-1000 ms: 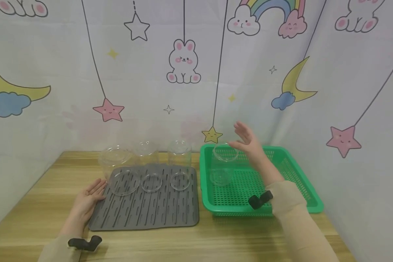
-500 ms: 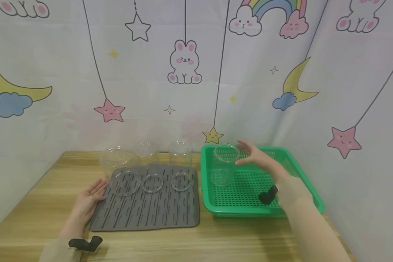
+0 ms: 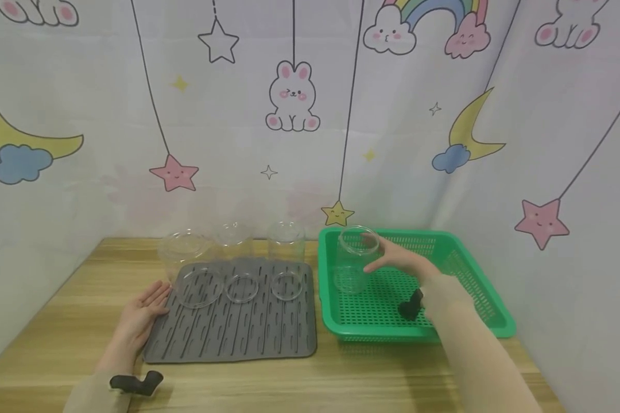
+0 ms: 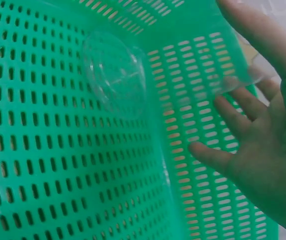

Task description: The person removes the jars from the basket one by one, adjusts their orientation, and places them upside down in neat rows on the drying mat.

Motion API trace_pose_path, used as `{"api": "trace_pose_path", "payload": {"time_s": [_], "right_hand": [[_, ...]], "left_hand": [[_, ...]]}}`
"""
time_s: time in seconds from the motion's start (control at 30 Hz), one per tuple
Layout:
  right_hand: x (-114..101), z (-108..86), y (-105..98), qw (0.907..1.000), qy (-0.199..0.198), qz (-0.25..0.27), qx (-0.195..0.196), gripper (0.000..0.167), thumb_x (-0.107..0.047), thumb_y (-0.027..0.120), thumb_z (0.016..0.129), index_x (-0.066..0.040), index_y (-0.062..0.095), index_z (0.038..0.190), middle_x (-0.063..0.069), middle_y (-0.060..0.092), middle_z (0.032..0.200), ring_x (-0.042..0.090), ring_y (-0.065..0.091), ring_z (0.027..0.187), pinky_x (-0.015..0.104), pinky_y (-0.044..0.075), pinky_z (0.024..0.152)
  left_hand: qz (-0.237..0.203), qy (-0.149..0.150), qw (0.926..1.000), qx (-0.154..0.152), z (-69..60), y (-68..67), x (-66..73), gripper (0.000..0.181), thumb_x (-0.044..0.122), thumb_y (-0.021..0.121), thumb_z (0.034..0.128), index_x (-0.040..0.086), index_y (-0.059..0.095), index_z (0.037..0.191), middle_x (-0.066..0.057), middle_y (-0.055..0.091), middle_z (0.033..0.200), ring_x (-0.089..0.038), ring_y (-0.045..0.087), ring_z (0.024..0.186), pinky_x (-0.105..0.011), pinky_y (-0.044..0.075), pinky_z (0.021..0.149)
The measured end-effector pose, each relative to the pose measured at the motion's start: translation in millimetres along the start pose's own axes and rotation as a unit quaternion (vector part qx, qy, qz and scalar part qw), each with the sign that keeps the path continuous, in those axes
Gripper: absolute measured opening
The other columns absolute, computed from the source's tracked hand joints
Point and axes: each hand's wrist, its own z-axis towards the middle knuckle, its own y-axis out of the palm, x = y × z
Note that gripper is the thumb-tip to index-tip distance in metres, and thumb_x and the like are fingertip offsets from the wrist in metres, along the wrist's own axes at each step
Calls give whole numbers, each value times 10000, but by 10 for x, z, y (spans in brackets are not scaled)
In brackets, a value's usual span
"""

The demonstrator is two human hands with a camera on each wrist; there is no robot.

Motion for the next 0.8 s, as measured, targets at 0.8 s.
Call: {"api": "trace_pose_path", "payload": {"time_s": [0.8], "right_hand": [[29, 66, 77, 9987, -302, 367, -208, 904, -18, 670, 877, -64, 88, 1567, 244, 137, 1610, 473, 34, 1478, 719, 134, 1144]], "left_hand": [[65, 121, 9999, -30, -8, -10, -19, 794, -229, 347, 873, -10, -6, 1549, -196, 71, 1630, -296, 118, 1512, -302, 165, 1234]]}}
